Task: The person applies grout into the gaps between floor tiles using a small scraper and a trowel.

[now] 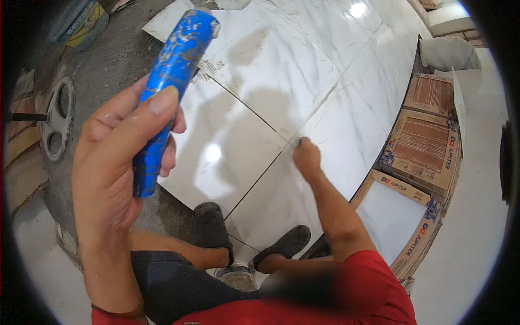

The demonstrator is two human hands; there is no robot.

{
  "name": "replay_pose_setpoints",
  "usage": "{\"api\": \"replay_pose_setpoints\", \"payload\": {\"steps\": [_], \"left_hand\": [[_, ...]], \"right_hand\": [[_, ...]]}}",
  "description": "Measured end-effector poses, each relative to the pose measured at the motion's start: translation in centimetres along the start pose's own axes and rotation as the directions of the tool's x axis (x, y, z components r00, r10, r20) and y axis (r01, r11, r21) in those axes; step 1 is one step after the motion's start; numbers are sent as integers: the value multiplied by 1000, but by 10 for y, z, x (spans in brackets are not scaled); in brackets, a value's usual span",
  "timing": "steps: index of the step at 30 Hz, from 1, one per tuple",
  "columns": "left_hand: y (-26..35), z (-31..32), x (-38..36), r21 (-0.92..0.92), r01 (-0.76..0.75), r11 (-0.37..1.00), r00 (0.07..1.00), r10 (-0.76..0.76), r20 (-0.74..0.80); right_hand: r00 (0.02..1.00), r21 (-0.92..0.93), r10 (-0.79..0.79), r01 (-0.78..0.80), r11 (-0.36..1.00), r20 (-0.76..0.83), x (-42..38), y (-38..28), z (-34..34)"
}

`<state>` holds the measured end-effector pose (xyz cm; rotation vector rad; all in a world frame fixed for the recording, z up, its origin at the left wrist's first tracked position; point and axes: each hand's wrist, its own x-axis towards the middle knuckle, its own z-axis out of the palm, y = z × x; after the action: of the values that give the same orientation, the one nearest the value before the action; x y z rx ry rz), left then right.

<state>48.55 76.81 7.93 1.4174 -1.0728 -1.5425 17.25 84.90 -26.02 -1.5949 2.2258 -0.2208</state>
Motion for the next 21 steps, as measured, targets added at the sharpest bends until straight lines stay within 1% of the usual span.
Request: {"api": "replay_pose_setpoints", "payload": {"steps": [2, 3, 4, 6, 7, 8, 10, 11, 12, 13, 14, 16, 17, 19, 20, 21], "left_hand": [[1, 2, -2, -32, -9, 999, 1000, 9, -8], [2, 1, -3, -33, -18, 999, 1000, 17, -13], [1, 0, -4, -47, 0, 999, 1000, 1, 6], [1, -6, -5, -57, 16, 998, 1000, -15, 6], [1, -7, -6, -63, 21, 998, 1000, -20, 18], [1, -8, -6, -69, 23, 997, 999, -20, 36], [2, -9, -6, -57, 27, 998, 999, -25, 32], [2, -8, -5, -49, 40, 998, 999, -39, 29], [1, -8, -3, -43, 35, 998, 999, -34, 33], [-1, -8, -2, -35, 46, 998, 999, -45, 27], [-3, -8, -1, -29, 57, 998, 998, -57, 21], [-4, -10, 0, -27, 63, 998, 998, -63, 21], [-5, -11, 0, -28, 77, 997, 997, -77, 21], [-4, -10, -2, -34, 79, 996, 997, -78, 12], [-3, -11, -3, -36, 81, 996, 997, -81, 7], [-3, -11, -4, -31, 81, 996, 997, -81, 2]], "right_hand": [[998, 120, -51, 53, 991, -21, -16, -25, 17], [1000, 173, -14, 10, 985, 21, -21, -40, 11], [1000, 174, -22, 18, 985, 19, -18, -45, 6], [990, 205, -49, 76, 976, -131, -1, -51, -1], [993, 149, -35, 51, 988, -114, 6, -54, -8], [993, 154, -37, 54, 987, -114, 9, -53, -4], [947, 44, -279, 289, 956, -161, 22, -44, 20], [881, -108, -444, 431, 896, -164, 23, -36, 51], [885, -336, -464, 449, 828, 41, 12, -48, 58], [862, -401, -500, 486, 776, 77, -7, -63, 58], [815, -436, -570, 553, 710, 105, -22, -69, 65], [835, -284, -529, 549, 786, 151, -37, -81, 50], [835, -286, -529, 549, 786, 151, -33, -77, 42], [902, -64, -425, 421, 905, -81, -10, -54, 24], [960, -109, -252, 239, 965, -125, 6, -39, 27], [971, -75, -187, 177, 981, -147, 11, -47, 0]]}}
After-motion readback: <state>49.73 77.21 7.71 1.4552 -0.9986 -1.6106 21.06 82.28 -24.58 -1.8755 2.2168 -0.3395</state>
